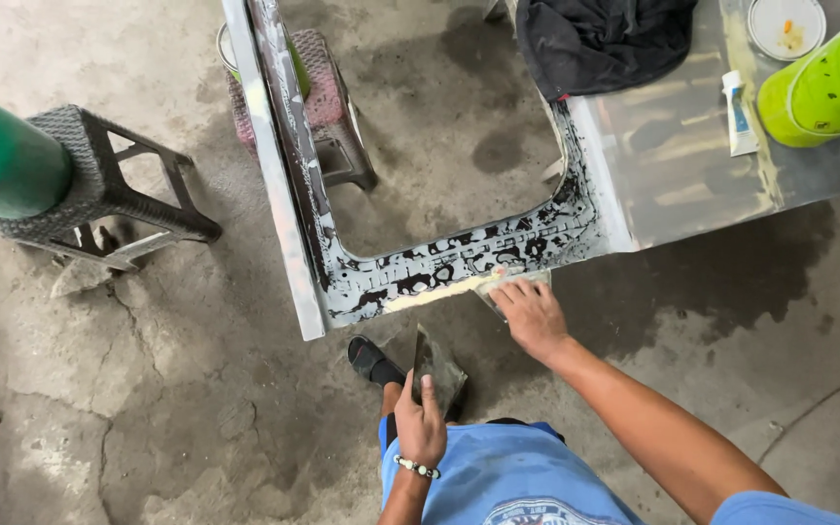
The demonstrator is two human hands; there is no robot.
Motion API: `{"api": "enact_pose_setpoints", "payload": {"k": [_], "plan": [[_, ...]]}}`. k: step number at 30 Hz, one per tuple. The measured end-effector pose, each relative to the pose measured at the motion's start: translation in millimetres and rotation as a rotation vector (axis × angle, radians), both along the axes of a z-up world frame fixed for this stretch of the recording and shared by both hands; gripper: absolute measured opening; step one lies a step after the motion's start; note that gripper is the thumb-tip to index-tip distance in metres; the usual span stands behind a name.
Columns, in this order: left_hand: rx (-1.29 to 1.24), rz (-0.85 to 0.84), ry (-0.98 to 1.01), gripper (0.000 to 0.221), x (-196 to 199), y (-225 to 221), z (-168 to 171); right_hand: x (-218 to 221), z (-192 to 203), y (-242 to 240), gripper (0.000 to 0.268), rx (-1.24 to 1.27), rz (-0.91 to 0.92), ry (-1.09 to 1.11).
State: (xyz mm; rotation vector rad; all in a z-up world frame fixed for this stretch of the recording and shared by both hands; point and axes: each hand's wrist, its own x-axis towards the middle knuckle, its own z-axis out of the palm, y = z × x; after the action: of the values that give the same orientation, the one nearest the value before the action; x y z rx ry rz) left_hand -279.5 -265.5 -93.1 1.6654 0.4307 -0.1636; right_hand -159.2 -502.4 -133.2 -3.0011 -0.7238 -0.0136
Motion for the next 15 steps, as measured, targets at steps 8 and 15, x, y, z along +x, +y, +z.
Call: {"api": "enact_pose_setpoints", "payload": {"k": [8,15], "plan": [[-0.005,0.020,0.084,0.037,-1.8,3.5,-4.6,-2.9,4.0,-2.4,0.040,-0.043,-0.002,0.012],[-0.018,0.030,0.021,0.037,-1.7,5.3,-9.1,4.9,4.6,-3.8,0.039,-0.015,0.004,-0.018]]}}
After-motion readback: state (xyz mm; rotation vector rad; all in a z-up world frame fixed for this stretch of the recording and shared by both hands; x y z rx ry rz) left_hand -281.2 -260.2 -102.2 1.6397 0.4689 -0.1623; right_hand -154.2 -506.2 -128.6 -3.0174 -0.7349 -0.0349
